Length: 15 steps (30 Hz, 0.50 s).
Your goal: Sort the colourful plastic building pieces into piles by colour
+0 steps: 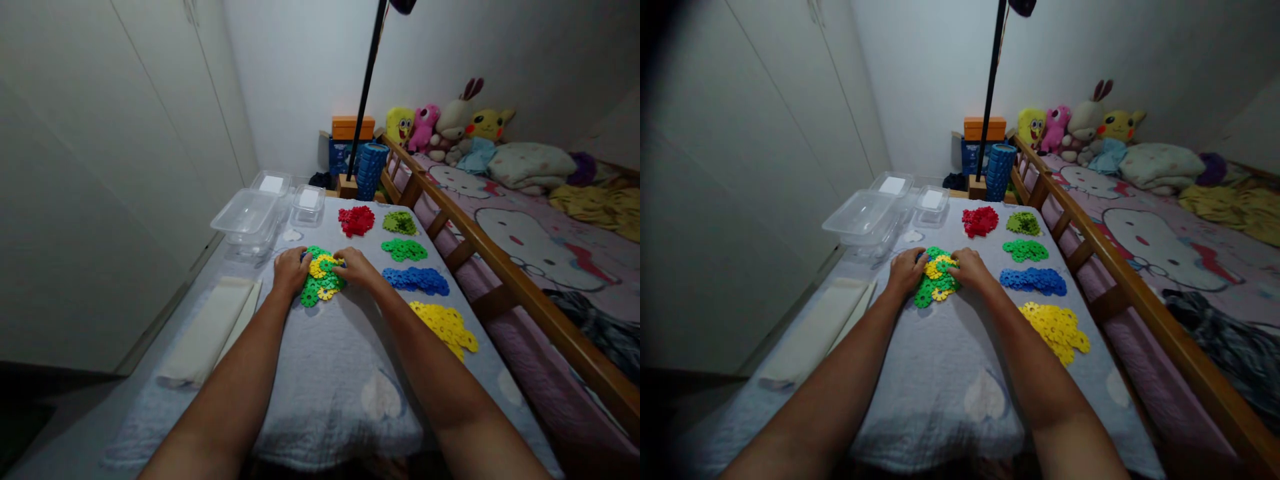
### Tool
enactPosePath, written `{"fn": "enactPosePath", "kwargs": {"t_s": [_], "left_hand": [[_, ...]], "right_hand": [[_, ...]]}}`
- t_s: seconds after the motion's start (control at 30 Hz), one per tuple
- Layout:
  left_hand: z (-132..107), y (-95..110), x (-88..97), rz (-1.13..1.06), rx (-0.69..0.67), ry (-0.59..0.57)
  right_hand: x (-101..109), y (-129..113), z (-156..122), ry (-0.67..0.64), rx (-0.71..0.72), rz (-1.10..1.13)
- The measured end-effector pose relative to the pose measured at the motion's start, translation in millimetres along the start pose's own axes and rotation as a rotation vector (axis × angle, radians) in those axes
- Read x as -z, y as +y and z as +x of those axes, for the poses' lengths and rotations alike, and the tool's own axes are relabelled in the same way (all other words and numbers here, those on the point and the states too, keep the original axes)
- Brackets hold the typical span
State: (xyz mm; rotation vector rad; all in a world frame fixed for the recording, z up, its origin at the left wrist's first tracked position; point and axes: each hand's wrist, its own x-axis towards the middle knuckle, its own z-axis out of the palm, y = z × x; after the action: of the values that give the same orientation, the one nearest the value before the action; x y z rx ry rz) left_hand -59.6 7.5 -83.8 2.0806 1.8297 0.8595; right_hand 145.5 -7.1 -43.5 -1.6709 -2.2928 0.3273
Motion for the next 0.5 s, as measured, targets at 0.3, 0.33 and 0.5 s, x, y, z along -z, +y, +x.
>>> {"fn": "enactPosePath", "kwargs": {"t_s": [0.3, 0.33, 0.5], "left_hand": [[4, -1, 2.9, -0.039, 0.024, 0.014], [4, -1, 2.4, -0.04, 0.026, 0.016], [5, -2, -0.3, -0.046, 0.046, 0.027]], "right_hand": [[-20, -18, 11, -0.025, -0.039, -0.09], [-20, -18, 11, -0.029, -0.044, -0.082], [-14, -15, 12, 0.041, -0.011, -0.029]]}}
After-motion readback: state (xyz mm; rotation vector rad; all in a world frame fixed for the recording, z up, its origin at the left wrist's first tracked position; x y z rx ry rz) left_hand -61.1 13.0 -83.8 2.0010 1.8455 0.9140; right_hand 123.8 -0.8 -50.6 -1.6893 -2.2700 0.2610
